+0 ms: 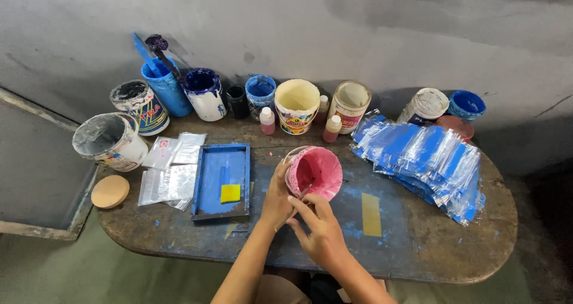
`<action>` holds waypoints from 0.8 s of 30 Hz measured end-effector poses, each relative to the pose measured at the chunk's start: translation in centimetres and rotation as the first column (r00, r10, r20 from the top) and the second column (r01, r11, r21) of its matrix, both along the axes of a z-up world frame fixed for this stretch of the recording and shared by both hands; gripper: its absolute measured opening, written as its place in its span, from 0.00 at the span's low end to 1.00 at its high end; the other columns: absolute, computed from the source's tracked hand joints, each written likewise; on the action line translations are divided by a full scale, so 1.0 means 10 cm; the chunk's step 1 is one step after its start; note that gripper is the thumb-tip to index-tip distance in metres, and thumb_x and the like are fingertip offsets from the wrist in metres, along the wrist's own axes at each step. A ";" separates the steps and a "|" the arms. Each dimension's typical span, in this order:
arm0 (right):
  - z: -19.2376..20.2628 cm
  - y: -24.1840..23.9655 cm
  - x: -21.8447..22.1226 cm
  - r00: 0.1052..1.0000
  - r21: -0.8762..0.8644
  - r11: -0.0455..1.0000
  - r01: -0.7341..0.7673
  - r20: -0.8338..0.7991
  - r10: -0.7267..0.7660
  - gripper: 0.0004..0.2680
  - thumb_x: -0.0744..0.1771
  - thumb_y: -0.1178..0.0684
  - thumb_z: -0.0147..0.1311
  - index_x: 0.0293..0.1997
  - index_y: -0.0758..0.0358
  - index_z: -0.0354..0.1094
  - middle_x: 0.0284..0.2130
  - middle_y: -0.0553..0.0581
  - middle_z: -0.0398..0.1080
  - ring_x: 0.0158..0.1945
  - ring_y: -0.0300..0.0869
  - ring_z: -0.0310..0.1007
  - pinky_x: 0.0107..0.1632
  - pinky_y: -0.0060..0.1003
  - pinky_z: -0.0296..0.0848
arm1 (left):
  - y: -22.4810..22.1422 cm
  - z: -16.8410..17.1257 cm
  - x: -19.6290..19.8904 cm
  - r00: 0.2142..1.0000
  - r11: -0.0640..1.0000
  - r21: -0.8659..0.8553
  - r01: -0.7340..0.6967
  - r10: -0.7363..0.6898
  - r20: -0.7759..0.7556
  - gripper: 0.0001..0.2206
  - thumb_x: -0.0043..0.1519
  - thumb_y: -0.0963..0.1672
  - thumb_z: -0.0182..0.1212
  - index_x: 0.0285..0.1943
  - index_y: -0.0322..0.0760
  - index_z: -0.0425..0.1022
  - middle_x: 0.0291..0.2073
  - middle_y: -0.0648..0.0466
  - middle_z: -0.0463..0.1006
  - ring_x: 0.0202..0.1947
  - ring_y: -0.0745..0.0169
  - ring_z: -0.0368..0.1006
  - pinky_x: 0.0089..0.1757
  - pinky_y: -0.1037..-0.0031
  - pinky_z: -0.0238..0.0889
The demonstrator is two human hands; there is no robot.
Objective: Mixing pink paint in a small container using a brush on a workbench.
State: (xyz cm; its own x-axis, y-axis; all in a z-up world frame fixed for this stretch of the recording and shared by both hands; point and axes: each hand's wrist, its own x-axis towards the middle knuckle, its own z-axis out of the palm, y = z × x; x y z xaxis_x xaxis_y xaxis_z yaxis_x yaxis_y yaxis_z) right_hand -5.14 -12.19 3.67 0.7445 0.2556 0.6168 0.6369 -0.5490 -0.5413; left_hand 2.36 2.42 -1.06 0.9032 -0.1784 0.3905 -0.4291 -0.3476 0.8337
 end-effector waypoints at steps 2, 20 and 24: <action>0.06 0.01 0.01 1.000 0.020 1.000 -0.006 0.015 0.005 0.11 0.67 0.58 0.61 0.55 0.66 0.70 0.47 0.62 0.65 0.47 0.51 0.70 0.50 0.42 0.72 | 0.02 -0.09 0.06 0.999 1.000 -0.013 0.016 -0.015 0.048 0.40 0.56 0.48 0.70 0.76 0.53 0.49 0.76 0.43 0.54 0.76 0.37 0.49 0.64 0.46 0.54; 0.10 -0.72 -0.04 0.994 0.230 0.968 0.099 0.013 -0.104 0.05 0.69 0.58 0.55 0.48 0.64 0.74 0.44 0.59 0.78 0.49 0.47 0.81 0.53 0.38 0.82 | 0.22 0.24 0.15 0.991 0.996 0.058 0.066 -0.059 -0.119 0.51 0.41 0.48 0.83 0.74 0.51 0.52 0.68 0.48 0.68 0.62 0.41 0.71 0.52 0.54 0.73; 0.15 -0.70 -0.01 0.998 0.365 0.929 0.059 0.004 -0.065 0.06 0.70 0.59 0.52 0.46 0.66 0.75 0.44 0.63 0.79 0.53 0.50 0.82 0.57 0.39 0.83 | 0.24 0.15 0.17 0.995 0.987 0.128 0.095 -0.090 -0.048 0.52 0.45 0.47 0.83 0.75 0.52 0.46 0.70 0.46 0.64 0.65 0.41 0.68 0.52 0.56 0.73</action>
State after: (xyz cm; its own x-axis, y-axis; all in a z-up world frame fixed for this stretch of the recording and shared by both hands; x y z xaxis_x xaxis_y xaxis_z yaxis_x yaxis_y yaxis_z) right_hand -5.21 -19.18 5.15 0.7410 -0.0357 0.6706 0.6181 -0.3542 -0.7018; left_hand 4.10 4.77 0.45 0.8954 -0.3085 0.3211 -0.4304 -0.4143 0.8019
